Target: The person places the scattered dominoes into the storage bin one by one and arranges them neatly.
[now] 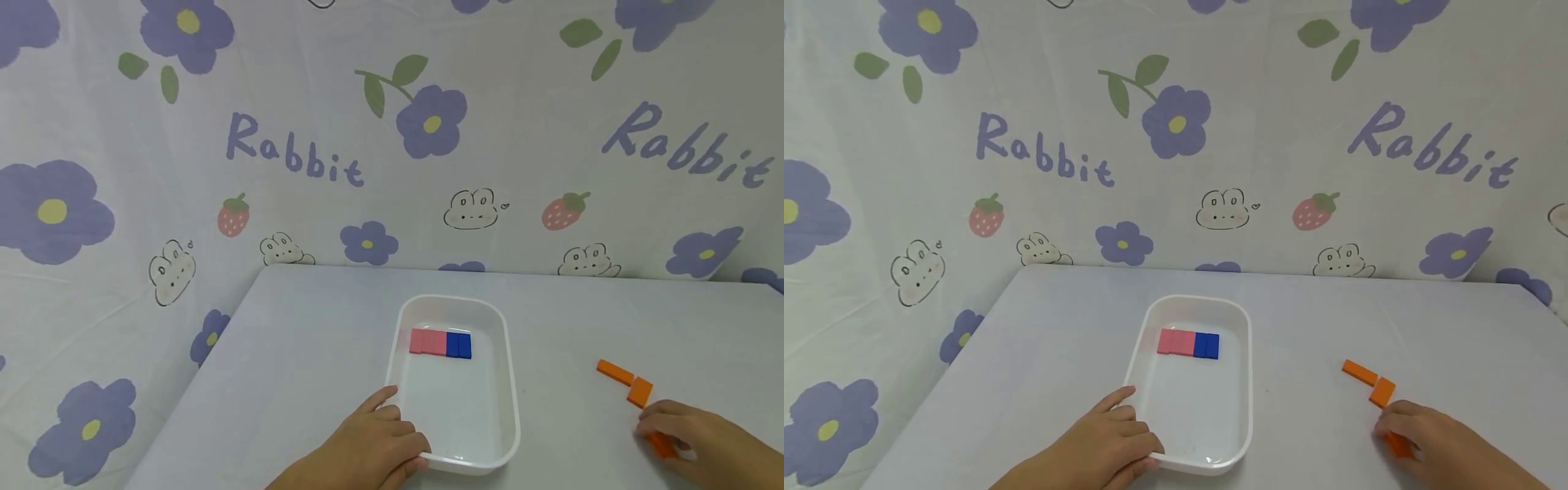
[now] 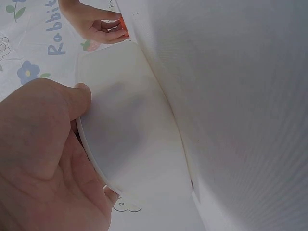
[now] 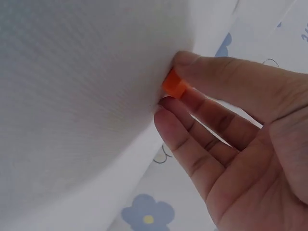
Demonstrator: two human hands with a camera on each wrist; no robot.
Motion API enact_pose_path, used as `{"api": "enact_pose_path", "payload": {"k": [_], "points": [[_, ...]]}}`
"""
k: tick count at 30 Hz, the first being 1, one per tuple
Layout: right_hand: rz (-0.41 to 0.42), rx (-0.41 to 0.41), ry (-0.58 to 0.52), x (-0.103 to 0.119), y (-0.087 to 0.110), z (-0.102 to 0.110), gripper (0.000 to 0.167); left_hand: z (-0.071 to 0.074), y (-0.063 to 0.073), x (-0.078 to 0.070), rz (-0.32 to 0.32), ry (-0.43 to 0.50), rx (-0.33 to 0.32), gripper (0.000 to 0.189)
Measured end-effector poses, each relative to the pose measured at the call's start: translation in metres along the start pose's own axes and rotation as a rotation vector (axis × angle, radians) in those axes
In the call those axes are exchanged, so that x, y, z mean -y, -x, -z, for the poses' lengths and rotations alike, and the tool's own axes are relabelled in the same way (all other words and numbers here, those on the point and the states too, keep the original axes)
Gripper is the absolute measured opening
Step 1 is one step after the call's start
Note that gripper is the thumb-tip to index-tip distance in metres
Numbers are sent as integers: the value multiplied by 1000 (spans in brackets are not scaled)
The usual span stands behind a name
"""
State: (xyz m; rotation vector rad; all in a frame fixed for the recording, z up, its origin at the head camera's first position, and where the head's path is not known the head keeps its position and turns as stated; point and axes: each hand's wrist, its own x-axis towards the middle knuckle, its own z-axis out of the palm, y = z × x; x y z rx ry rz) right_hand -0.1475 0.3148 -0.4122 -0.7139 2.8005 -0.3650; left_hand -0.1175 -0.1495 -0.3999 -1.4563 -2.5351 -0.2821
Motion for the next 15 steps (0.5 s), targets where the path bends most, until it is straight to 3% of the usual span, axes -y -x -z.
{"api": "enact_pose_path", "payload": {"k": [6,10,15], "points": [[-74,14,7,4,0,1,25,2,0,-1,4,25,7,22],[-120,-7,36,4,-3,1,23,4,-1,-1,28,41,44,23],[-143,-39,12,5,-4,2,35,5,-3,-1,40,42,51,23]]}}
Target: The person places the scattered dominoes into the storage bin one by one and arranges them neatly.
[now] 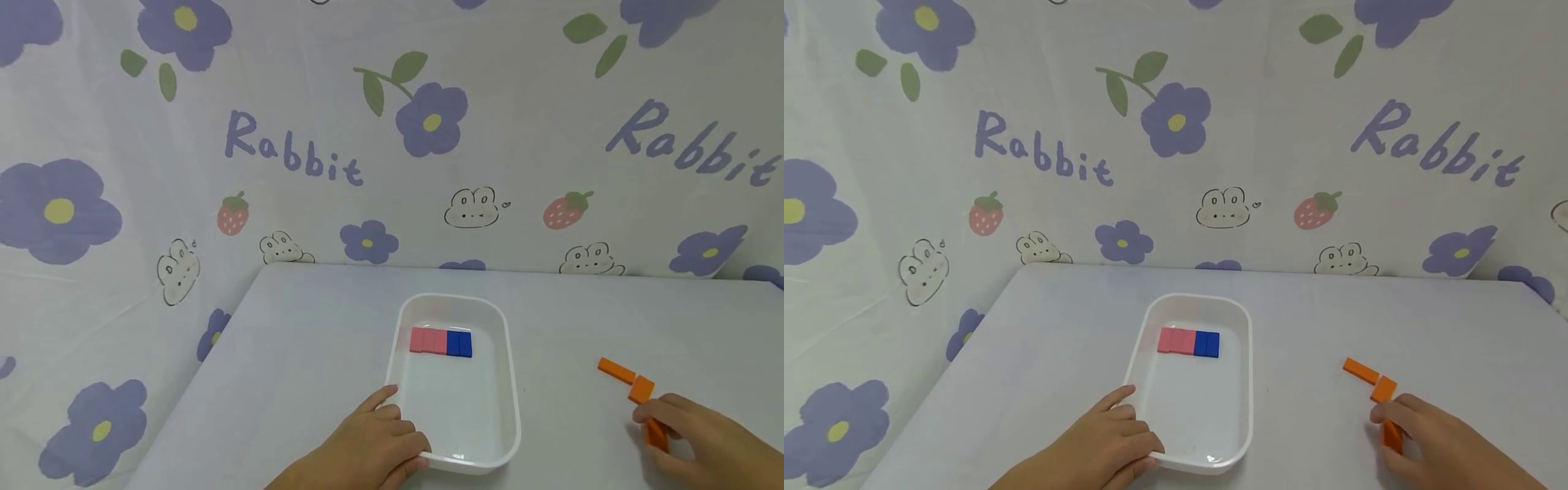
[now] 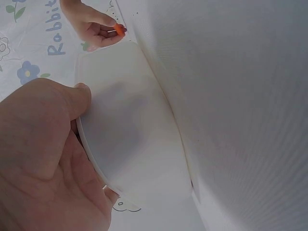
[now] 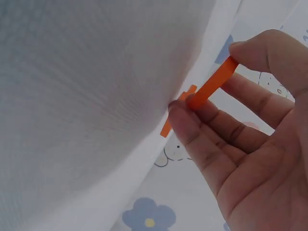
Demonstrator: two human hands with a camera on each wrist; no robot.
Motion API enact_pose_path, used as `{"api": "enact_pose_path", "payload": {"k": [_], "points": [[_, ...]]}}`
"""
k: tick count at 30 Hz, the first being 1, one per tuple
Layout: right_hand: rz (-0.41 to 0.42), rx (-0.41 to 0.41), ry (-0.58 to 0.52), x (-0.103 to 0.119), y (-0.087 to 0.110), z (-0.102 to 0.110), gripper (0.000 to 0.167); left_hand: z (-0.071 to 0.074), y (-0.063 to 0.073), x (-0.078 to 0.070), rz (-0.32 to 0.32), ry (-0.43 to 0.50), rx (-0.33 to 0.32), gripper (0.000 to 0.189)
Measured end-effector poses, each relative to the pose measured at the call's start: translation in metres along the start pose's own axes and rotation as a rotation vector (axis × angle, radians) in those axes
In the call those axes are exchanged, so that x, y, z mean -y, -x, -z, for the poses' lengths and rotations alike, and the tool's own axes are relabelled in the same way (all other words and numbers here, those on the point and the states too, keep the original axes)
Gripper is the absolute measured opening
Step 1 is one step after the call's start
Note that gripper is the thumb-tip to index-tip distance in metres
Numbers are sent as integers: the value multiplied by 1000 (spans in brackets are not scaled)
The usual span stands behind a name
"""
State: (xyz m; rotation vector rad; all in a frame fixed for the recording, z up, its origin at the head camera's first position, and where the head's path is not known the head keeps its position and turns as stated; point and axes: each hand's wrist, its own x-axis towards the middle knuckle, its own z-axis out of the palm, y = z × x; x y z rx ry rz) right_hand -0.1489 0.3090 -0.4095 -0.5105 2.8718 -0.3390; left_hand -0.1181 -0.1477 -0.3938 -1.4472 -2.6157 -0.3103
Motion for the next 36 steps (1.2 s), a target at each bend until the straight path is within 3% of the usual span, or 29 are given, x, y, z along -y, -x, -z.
{"api": "enact_pose_path", "payload": {"k": [4,10,17,20,24,28,36], "points": [[-4,-12,-25,5,1,4,37,0,0,0,-15,-14,-35,22],[116,-110,33,8,3,7,30,1,0,0,-16,-6,-24,21],[381,-395,56,13,0,4,41,1,0,0,-10,-13,-18,20],[442,-459,47,15,-2,3,47,3,0,0,0,0,6,22],[458,-496,48,19,-3,3,56,4,-1,0,6,12,24,24],[459,-496,56,23,-5,3,58,3,-1,1,-9,-8,0,22],[345,-401,116,28,-5,1,48,0,0,2,-35,-61,-30,19]]}}
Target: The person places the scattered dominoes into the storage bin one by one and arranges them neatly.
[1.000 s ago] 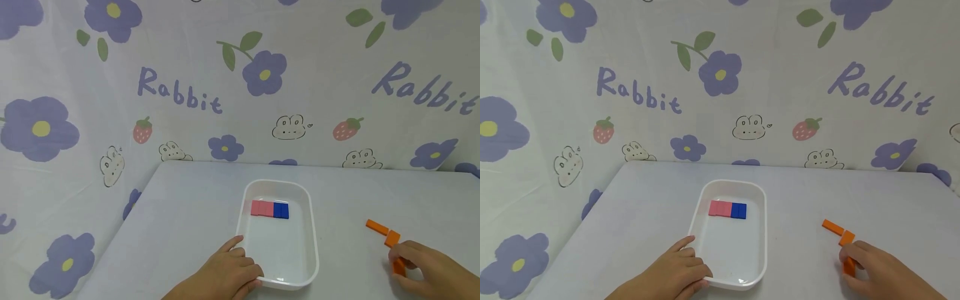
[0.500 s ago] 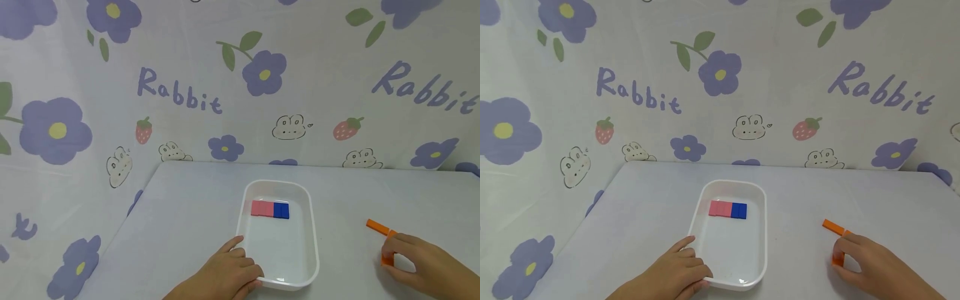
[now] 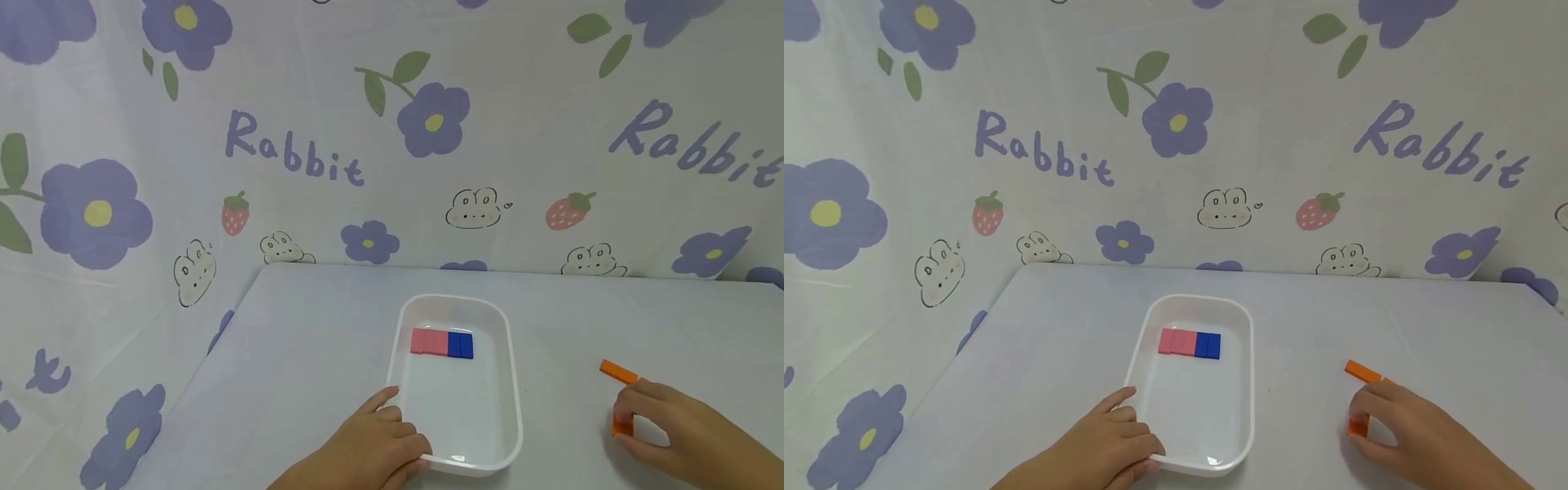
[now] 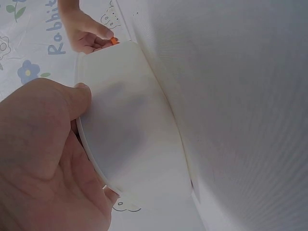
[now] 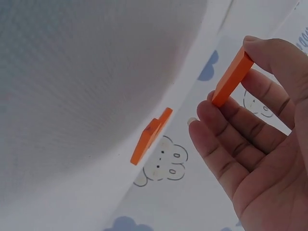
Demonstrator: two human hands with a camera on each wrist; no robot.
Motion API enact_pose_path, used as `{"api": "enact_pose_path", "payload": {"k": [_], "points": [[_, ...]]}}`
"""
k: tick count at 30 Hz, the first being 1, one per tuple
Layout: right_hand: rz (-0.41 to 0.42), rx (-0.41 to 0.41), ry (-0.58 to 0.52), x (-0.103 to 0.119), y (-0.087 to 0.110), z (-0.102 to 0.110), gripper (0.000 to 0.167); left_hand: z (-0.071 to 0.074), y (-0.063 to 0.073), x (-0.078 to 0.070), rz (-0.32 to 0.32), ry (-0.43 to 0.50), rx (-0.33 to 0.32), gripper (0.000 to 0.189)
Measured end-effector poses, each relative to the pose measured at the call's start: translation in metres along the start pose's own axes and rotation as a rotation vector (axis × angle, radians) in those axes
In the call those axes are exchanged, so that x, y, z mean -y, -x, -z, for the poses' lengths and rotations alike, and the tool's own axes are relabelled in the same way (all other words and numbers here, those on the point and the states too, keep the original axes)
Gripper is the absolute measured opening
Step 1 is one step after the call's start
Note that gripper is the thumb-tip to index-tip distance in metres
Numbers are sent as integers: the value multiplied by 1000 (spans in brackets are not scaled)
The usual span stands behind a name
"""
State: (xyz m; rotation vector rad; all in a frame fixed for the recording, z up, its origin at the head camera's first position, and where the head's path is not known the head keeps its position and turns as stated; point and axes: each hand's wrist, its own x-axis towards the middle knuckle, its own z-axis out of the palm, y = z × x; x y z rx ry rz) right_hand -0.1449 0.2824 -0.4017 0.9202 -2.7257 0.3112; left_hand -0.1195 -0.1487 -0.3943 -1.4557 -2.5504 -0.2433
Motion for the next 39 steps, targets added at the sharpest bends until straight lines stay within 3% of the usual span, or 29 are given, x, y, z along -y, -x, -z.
{"api": "enact_pose_path", "payload": {"k": [7,11,21,25,28,32,39], "points": [[-79,114,-93,5,-5,4,34,-1,0,0,-8,-8,-31,19],[-111,149,-84,9,-8,5,31,-3,1,1,-21,-23,-59,17],[76,-104,-7,19,-16,9,48,-2,1,0,-15,-23,-41,17],[170,-203,-11,23,-22,10,18,-2,1,0,-10,-17,-30,17],[276,-272,-93,23,-28,7,27,-2,1,0,-15,-21,-42,16],[331,-281,-168,25,-35,4,28,-2,0,0,-9,-3,-34,18],[282,-253,-60,34,-46,11,28,-3,2,0,-11,-11,-40,18]]}}
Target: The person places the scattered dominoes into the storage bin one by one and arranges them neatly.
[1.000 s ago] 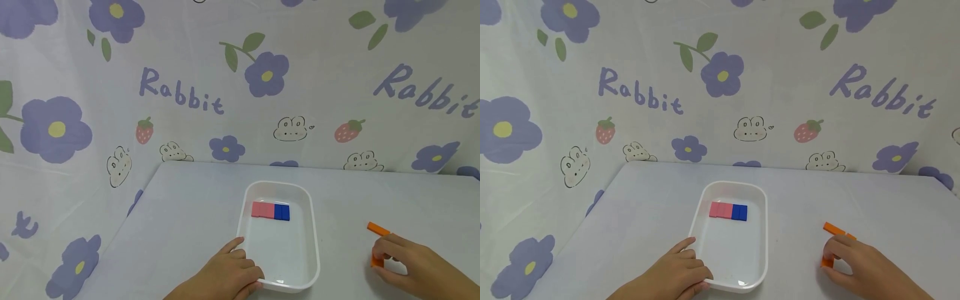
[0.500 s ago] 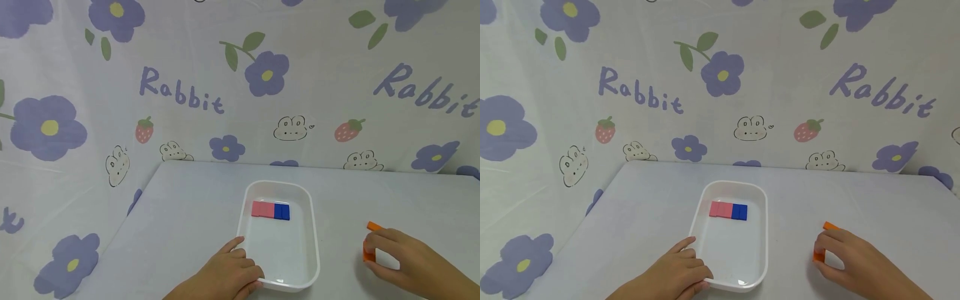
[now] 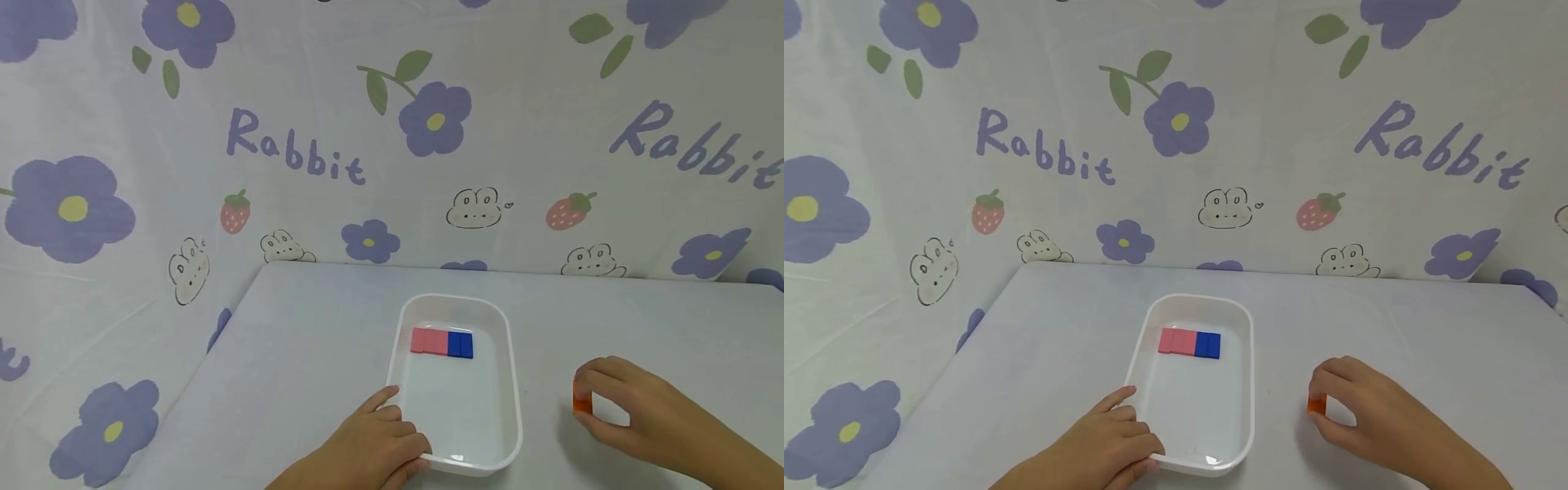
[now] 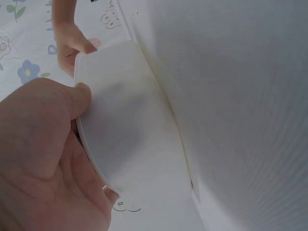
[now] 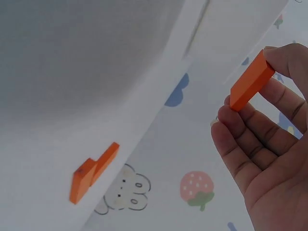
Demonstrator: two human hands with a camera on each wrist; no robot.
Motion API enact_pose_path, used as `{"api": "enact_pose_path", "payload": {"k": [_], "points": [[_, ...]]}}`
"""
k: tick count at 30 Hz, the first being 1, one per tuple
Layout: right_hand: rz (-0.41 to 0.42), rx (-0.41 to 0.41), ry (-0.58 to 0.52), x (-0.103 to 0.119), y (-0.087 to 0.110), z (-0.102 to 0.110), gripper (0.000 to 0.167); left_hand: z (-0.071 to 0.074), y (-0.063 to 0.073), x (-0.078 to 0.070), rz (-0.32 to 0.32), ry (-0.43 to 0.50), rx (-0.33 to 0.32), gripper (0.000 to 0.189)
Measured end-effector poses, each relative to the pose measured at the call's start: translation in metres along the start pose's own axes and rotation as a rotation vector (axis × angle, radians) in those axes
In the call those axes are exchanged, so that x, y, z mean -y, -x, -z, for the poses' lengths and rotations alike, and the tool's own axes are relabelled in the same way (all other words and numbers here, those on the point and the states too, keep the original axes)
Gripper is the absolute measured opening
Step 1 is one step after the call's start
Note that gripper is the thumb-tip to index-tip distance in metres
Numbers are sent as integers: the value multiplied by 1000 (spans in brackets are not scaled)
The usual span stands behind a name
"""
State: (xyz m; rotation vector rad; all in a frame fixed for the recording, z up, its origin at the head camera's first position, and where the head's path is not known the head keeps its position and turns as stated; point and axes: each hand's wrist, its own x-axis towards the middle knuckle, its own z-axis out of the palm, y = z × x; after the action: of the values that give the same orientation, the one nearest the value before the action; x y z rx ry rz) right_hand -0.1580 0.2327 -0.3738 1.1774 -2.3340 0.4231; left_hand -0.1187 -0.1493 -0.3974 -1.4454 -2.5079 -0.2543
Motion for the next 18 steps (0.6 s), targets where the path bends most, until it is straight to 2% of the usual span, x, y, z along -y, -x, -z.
{"api": "enact_pose_path", "payload": {"k": [8,15,18], "points": [[36,-18,-73,3,-17,-4,26,0,0,-1,5,10,14,18],[-12,40,-48,6,-32,-4,29,2,0,-1,6,12,16,18],[3,44,-55,7,-39,-4,18,4,-1,0,13,21,30,19]]}}
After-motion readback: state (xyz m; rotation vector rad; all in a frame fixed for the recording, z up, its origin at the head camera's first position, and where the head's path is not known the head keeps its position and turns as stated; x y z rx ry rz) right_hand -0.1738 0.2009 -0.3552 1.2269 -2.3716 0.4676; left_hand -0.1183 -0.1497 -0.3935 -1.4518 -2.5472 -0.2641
